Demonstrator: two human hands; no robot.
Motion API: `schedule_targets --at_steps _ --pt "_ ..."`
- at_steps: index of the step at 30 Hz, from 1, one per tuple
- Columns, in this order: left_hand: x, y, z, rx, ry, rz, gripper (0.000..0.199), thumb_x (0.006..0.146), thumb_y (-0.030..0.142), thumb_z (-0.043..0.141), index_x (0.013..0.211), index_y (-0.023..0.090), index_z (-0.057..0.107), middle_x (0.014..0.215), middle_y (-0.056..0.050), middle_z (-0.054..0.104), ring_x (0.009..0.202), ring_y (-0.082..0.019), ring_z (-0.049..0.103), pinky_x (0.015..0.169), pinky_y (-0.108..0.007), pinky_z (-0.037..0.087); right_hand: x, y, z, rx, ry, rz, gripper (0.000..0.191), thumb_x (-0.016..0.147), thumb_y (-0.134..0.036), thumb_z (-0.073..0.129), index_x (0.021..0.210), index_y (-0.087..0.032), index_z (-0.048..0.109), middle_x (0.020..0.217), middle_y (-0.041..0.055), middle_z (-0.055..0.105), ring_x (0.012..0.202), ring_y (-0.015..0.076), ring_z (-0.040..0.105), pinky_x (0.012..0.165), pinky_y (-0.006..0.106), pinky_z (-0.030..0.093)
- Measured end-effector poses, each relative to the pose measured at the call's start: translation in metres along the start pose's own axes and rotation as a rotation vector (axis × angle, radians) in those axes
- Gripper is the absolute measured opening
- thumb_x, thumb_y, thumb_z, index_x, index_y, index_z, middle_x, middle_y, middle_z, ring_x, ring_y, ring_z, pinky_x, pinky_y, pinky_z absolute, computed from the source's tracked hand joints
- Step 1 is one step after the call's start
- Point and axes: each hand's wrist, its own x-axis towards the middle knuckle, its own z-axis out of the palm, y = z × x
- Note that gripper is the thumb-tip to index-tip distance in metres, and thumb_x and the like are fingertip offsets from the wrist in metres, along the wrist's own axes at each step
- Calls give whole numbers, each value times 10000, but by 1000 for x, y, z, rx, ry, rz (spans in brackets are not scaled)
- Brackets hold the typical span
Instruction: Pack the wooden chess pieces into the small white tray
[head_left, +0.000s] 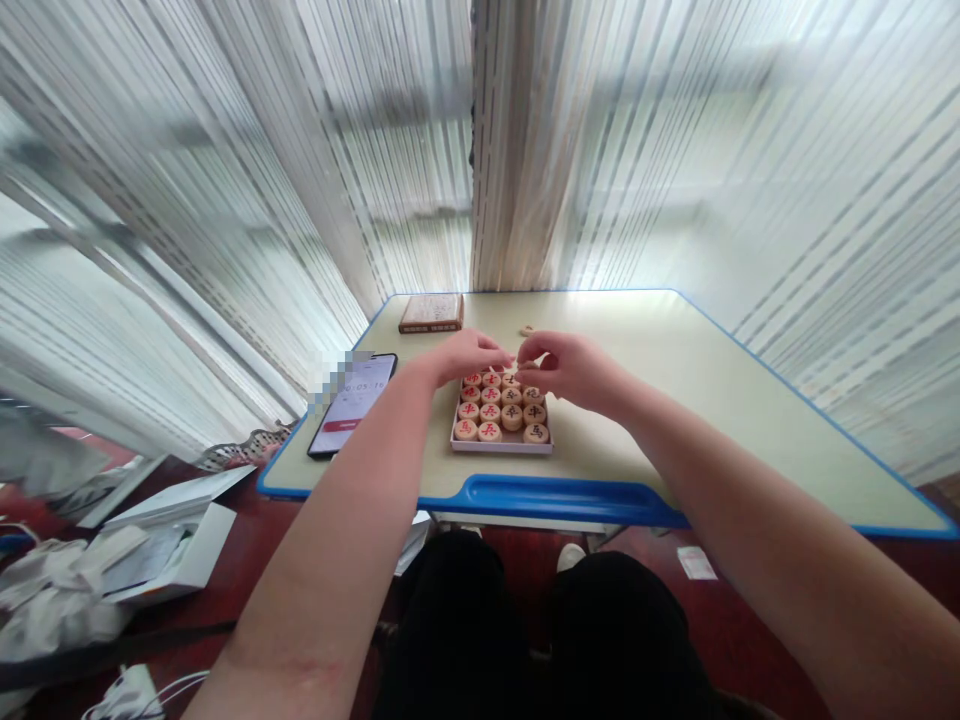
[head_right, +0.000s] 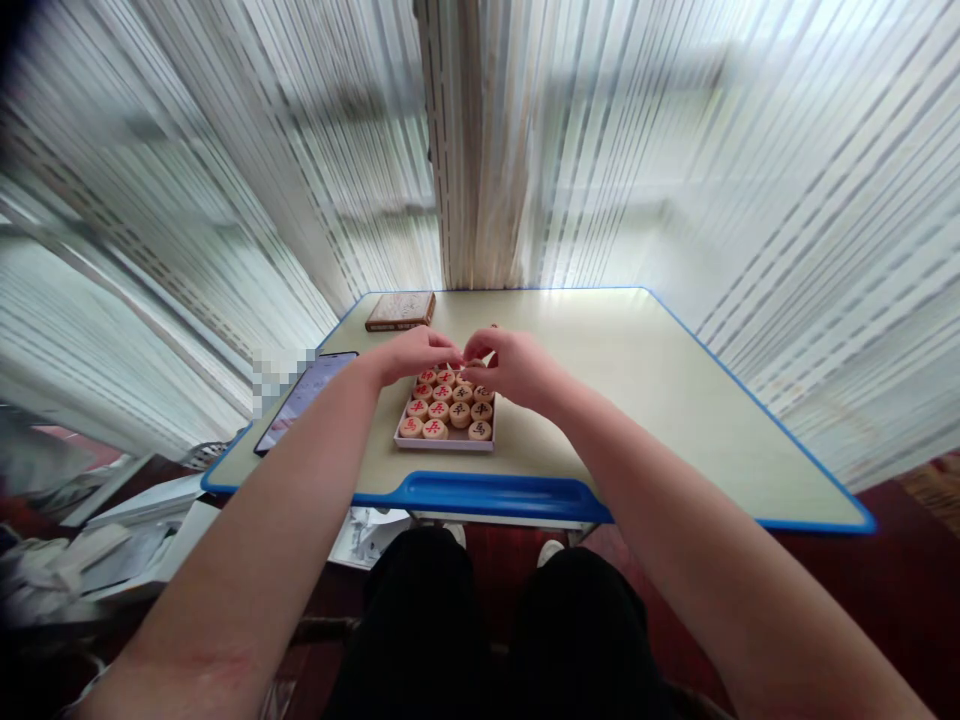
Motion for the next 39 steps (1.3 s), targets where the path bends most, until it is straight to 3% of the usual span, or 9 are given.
schedule_targets --at_steps 5,10,13,17,20,24,31,36,39 --pt "2 -4 -1 -76 -5 -55 216 656 365 702 645 150 716 683 -60 673 611 -132 540 596 -266 398 2 4 -5 -166 32 58 170 761 -249 567 864 -184 685 776 31 681 612 131 587 609 269 460" --pt "4 -9 -13 186 307 -140 320 650 352 722 430 165 584 416 -44 520 473 -159 501 538 -291 358 13 21 -19 -538 -25 266 284 790 -155 424 804 -171 708 878 107 719 799 223 639 687 312 469" --pt "0 -9 -20 269 232 -453 430 729 451 633 415 167 557 395 -105 528 439 -232 547 532 -344 390 14 24 -21 -646 -110 327 268 768 -165 439 719 -153 702 857 152 714 804 262 641 686 341 470" --pt "-7 -2 -19 210 147 -587 416 751 503 595 540 146 619 421 -144 566 485 -293 605 530 -365 435 8 13 -17 -390 -301 445 232 713 -171 471 515 -190 591 550 80 626 496 178 550 520 308 444" --pt "-9 1 -15 130 115 -569 371 725 496 632 604 146 633 411 -123 567 492 -276 609 517 -347 456 4 4 -15 -196 -367 534 231 684 -150 491 459 -194 522 465 41 550 384 128 446 435 286 386" --pt "-2 -4 -13 42 109 -522 358 744 475 624 604 146 619 407 -116 566 452 -249 594 484 -334 459 5 4 -13 -98 -333 532 217 682 -167 500 466 -188 513 497 41 576 383 108 420 418 270 344" --pt "16 -17 -6 105 217 -357 382 853 412 469 609 150 603 488 -88 606 436 -189 580 513 -300 460 14 16 -13 -302 -221 522 195 723 -145 478 653 -148 660 607 69 663 528 148 560 528 261 409" --pt "23 -27 5 440 504 -144 453 869 452 398 612 168 641 671 -123 694 711 -222 662 670 -297 459 22 26 -12 -355 -106 474 257 791 -189 448 812 -129 698 708 88 690 667 175 604 626 261 421" --pt "25 -33 7 461 631 -110 493 879 463 356 639 170 671 735 -130 713 784 -233 662 715 -308 448 25 34 -9 -351 -52 421 271 822 -216 431 854 -134 687 826 99 710 726 176 613 650 256 421"
